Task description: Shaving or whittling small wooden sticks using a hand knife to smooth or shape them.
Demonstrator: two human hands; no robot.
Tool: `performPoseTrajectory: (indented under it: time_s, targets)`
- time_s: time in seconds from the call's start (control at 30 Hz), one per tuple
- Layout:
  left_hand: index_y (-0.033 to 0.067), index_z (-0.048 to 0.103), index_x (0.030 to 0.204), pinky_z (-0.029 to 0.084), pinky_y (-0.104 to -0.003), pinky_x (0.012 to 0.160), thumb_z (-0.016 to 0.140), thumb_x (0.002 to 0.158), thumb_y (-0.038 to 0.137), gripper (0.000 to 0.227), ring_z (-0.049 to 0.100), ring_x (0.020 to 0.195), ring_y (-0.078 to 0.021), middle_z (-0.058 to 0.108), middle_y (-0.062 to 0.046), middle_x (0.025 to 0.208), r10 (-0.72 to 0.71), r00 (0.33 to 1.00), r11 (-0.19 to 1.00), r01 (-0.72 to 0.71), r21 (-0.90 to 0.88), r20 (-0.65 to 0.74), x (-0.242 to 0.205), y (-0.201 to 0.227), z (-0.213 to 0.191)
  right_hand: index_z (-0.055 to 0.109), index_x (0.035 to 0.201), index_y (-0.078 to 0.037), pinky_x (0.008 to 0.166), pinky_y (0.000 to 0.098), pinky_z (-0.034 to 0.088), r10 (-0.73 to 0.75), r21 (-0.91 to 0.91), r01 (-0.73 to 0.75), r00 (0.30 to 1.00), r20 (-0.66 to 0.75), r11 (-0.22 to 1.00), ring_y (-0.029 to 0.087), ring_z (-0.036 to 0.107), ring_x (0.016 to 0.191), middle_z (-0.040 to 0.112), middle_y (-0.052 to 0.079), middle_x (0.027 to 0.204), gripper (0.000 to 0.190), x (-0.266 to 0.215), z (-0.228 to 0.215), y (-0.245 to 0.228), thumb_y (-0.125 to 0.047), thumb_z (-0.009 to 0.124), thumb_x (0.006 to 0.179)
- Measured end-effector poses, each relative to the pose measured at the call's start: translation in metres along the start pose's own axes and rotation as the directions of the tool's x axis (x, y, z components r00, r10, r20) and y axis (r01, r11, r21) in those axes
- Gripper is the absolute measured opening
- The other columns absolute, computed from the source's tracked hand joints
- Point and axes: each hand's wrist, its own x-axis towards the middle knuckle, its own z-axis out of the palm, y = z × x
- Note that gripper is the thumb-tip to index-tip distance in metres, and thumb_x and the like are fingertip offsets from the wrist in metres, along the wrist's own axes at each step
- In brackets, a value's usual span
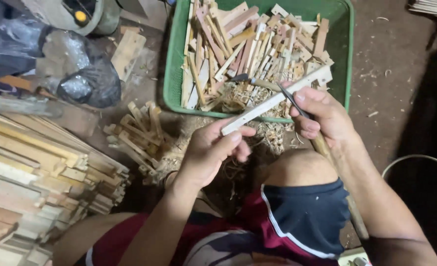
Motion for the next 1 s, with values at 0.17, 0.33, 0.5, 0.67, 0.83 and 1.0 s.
performPoseTrajectory:
  time_s: [0.17,0.33,0.5,0.67,0.83,1.0]
  targets:
    - [-0.0145,0.062,0.123,0.063,-0.044,0.081,0.066,0.096,0.013,0.039,0.072,0.097,-0.0310,0.071,-0.032,0.111,0.276,0.961,0.923,-0.266,0.278,0.005,0.035,-0.006,0.023,0.053,0.140,0.006,0.025,0.0235,0.042,-0.030,-0.078,0.036,0.997,0.069,0.996,0.005,0.041,0.030,0.063,0.015,0.070,0.045,0.008,-0.009,0.021,-0.005,0.063,0.098]
    - [-0.0054,0.070,0.119,0.062,-0.037,0.082,0.064,0.096,0.004,0.026,0.073,0.097,-0.0202,0.076,-0.023,0.103,0.409,0.913,0.815,-0.369,0.447,0.009,0.054,0.004,0.055,0.038,0.152,0.006,0.023,0.0280,0.044,-0.048,-0.070,0.056,0.993,0.107,0.996,0.010,0.043,0.027,0.063,0.022,0.069,0.065,0.009,0.010,0.012,0.002,0.065,0.093]
    - [0.0002,0.074,0.110,0.057,-0.028,0.060,0.065,0.097,0.007,0.017,0.071,0.072,-0.0114,0.077,-0.018,0.082,0.450,0.893,0.776,-0.406,0.482,0.028,0.055,0.007,0.056,0.039,0.154,0.003,0.024,0.0234,0.046,-0.034,-0.049,0.043,0.986,0.166,0.998,0.007,0.049,0.029,0.068,0.019,0.072,0.065,0.009,0.011,0.010,0.002,0.063,0.094]
    - [-0.0051,0.070,0.118,0.061,-0.040,0.078,0.060,0.098,0.009,0.026,0.077,0.091,-0.0291,0.077,-0.022,0.101,0.389,0.916,0.772,-0.384,0.507,0.101,0.030,0.013,0.037,0.049,0.149,0.004,0.026,0.0199,0.047,0.029,-0.034,-0.022,0.975,0.220,0.999,0.005,0.050,0.032,0.070,0.017,0.071,0.052,0.002,0.010,0.000,0.000,0.059,0.097]
    - [-0.0037,0.066,0.123,0.061,-0.048,0.087,0.060,0.100,0.022,0.035,0.077,0.103,-0.0356,0.077,-0.022,0.110,0.326,0.940,0.757,-0.322,0.569,0.098,0.002,0.016,0.021,0.051,0.147,0.005,0.030,0.0173,0.051,0.028,-0.019,-0.025,0.980,0.198,1.000,0.002,0.051,0.035,0.071,0.014,0.074,0.047,0.005,-0.009,0.001,-0.002,0.054,0.101]
    - [-0.0100,0.068,0.117,0.057,-0.053,0.092,0.057,0.101,0.029,0.044,0.076,0.095,-0.0384,0.076,-0.029,0.096,0.013,0.973,0.908,-0.108,0.405,0.231,-0.007,0.018,-0.003,0.069,0.100,0.011,0.027,0.0181,0.041,-0.002,-0.026,0.004,0.998,0.064,1.000,0.001,0.040,0.033,0.058,0.010,0.056,0.021,0.002,0.009,-0.011,-0.007,0.059,0.103]
